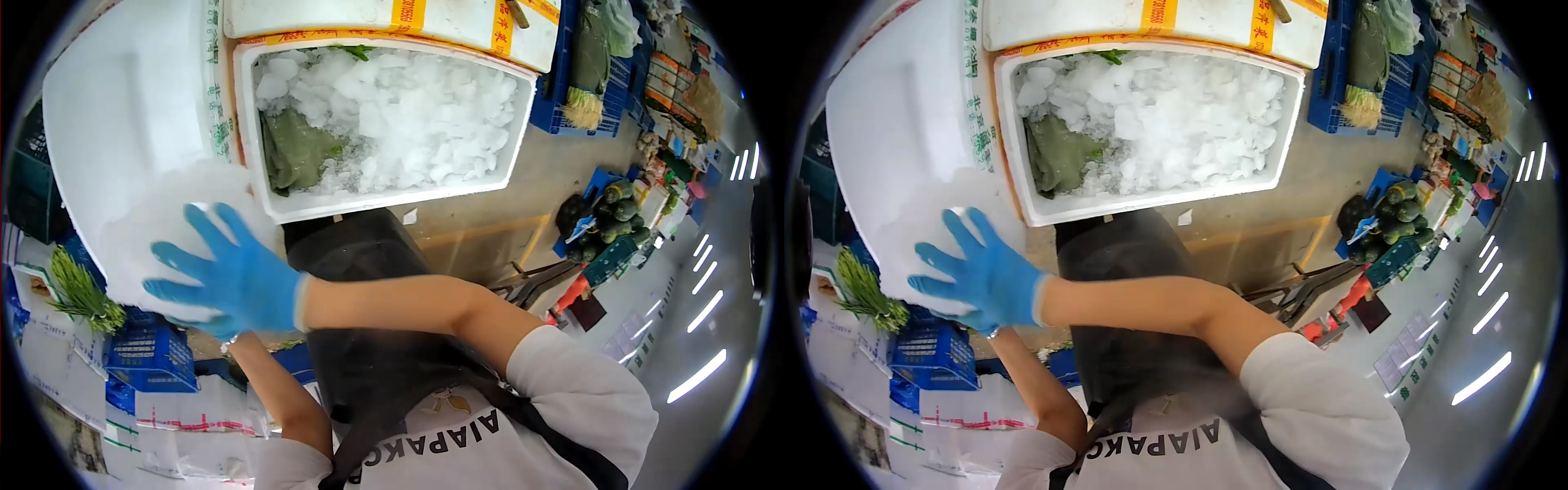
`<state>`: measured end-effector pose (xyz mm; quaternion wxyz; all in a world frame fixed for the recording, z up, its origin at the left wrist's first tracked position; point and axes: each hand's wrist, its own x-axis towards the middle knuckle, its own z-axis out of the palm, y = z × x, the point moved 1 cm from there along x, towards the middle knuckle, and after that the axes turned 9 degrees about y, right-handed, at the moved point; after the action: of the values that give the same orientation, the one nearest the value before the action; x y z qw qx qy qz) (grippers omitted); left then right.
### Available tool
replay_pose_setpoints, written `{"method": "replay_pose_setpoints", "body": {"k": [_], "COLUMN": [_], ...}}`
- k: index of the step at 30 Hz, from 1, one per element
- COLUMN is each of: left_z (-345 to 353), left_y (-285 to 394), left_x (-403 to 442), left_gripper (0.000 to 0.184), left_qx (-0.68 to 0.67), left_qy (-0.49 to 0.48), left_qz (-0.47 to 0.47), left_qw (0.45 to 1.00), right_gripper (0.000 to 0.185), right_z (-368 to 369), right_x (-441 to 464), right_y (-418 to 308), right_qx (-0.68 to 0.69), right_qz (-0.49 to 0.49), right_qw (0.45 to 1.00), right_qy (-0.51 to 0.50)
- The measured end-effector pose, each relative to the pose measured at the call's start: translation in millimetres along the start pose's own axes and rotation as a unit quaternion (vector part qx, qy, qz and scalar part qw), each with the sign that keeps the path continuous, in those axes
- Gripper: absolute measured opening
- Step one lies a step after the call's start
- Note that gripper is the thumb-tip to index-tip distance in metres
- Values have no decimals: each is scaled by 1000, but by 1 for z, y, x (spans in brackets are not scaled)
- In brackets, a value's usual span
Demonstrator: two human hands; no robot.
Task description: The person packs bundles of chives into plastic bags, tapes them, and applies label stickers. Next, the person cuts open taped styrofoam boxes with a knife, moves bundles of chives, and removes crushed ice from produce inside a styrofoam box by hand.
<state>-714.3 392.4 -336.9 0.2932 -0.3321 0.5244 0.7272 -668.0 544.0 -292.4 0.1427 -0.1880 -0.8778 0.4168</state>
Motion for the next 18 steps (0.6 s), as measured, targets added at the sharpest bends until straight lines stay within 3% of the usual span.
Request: {"method": "replay_pose_setpoints", "body": {"k": [2, 4, 5, 6, 7, 9, 10, 11, 13, 14, 15, 16, 17, 18], "left_z": [-12, -49, -60, -72, -68, -59, -30, -31, -59, -18, -6, 13, 28, 32], "left_y": [17, 25, 7, 1, -4, -19, -21, -20, -28, -27, -28, -33, -42, -59], "left_x": [26, 77, 85, 97, 101, 92, 76, 78, 86, 56, 41, 26, 7, -9], "left_gripper": [74, 70, 68, 67, 67, 64, 62, 60, 56, 54, 51, 45, 33, 26], "left_qx": [-71, -82, 161, -216, -505, -260, 19, -57, -193, 87, 156, 245, 299, 315], "left_qy": [-7, -9, 12, -137, -190, -71, 16, 59, 4, 109, 155, 191, 182, 185], "left_qz": [10, -78, 85, -71, -301, -197, -68, -131, -119, 25, 95, 185, 237, 176], "left_qw": [997, 994, 983, 964, 786, 943, 997, 988, 974, 990, 971, 932, 906, 914], "right_gripper": [74, 73, 70, 69, 69, 70, 70, 63, 36, 30, 24, 17, 12, 13], "right_z": [35, 62, 74, 87, 89, 96, 100, 87, 57, 55, 35, 14, 16, 7], "right_x": [29, 43, 45, 47, 48, 35, 23, 17, 1, -6, 0, 5, 4, 18], "right_y": [13, 28, 33, 33, 34, 41, 46, 51, 79, 109, 133, 158, 199, 225], "right_qx": [52, 53, 18, 8, -25, -46, -35, 7, 140, 98, 45, -113, -114, -101], "right_qz": [7, 53, 30, 48, 28, 13, 18, 54, 5, -33, 35, 39, -22, 46], "right_qw": [997, 991, 990, 985, 981, 975, 976, 960, 985, 995, 995, 989, 989, 989], "right_qy": [-51, -115, -133, -165, -192, -217, -212, -275, -96, -14, -86, -81, 95, 98]}}
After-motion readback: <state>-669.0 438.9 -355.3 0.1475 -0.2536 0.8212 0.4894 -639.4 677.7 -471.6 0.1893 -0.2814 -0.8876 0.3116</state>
